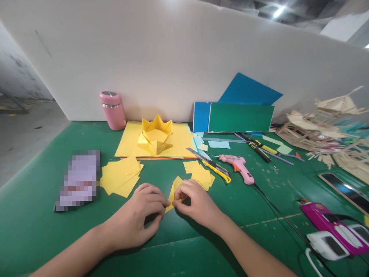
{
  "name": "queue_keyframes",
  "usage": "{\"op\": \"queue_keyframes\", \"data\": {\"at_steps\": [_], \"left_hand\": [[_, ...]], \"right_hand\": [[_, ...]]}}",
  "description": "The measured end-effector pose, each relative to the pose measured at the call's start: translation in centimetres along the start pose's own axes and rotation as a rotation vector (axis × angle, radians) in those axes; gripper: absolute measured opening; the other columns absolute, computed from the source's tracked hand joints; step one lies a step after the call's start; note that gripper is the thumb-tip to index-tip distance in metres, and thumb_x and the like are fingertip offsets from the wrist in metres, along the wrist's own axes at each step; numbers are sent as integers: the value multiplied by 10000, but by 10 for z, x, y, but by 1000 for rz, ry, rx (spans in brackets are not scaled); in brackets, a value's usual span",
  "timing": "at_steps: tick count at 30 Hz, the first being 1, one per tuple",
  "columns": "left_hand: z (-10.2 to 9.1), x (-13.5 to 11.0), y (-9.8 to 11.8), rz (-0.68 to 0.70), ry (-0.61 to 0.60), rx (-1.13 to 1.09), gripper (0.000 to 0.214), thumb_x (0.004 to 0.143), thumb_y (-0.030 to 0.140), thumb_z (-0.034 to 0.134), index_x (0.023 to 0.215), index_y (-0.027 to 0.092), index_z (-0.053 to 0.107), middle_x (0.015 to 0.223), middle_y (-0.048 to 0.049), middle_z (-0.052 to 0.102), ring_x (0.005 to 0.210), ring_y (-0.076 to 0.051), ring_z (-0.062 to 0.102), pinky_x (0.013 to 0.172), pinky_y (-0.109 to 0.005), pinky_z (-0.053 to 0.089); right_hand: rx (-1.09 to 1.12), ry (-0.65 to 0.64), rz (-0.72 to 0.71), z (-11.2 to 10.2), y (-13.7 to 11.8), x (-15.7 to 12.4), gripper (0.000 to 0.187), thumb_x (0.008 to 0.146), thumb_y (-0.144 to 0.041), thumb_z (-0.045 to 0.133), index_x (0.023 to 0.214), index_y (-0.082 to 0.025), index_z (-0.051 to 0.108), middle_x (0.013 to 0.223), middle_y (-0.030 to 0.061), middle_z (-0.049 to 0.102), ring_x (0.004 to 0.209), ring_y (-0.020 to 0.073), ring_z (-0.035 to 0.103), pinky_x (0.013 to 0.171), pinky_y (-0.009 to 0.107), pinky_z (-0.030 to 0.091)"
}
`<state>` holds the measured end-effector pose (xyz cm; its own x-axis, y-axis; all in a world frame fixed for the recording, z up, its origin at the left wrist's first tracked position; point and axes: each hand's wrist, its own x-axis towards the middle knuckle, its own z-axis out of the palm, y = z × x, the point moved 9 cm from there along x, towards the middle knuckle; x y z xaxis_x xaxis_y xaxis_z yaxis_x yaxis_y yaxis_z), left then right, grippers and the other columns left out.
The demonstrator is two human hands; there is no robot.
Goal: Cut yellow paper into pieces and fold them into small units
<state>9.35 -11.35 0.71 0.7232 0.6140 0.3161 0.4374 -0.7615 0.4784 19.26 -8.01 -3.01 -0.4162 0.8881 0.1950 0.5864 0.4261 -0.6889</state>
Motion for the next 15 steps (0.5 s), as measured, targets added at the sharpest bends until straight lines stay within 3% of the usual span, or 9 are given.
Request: {"op": "queue_keyframes", "data": {"at_steps": [6,15], "left_hand": [[2,-1,-3,-34,-42,6,252,817,84,438,877,229,635,887,-19,697,860,-190,603,952,-432,392],[2,-2,-11,-52,-23,-55,273,787,69,431,835,232,644,903,-17,717,891,-193,620,924,-408,419]], "right_hand": [[8,-6,11,0,0,0,219,738,-66,656,652,-192,499,681,-31,533,702,145,496,640,258,357],[24,-36,18,-1,2,0,182,778,-151,708,678,-189,561,701,-22,564,737,155,528,666,270,371]]}}
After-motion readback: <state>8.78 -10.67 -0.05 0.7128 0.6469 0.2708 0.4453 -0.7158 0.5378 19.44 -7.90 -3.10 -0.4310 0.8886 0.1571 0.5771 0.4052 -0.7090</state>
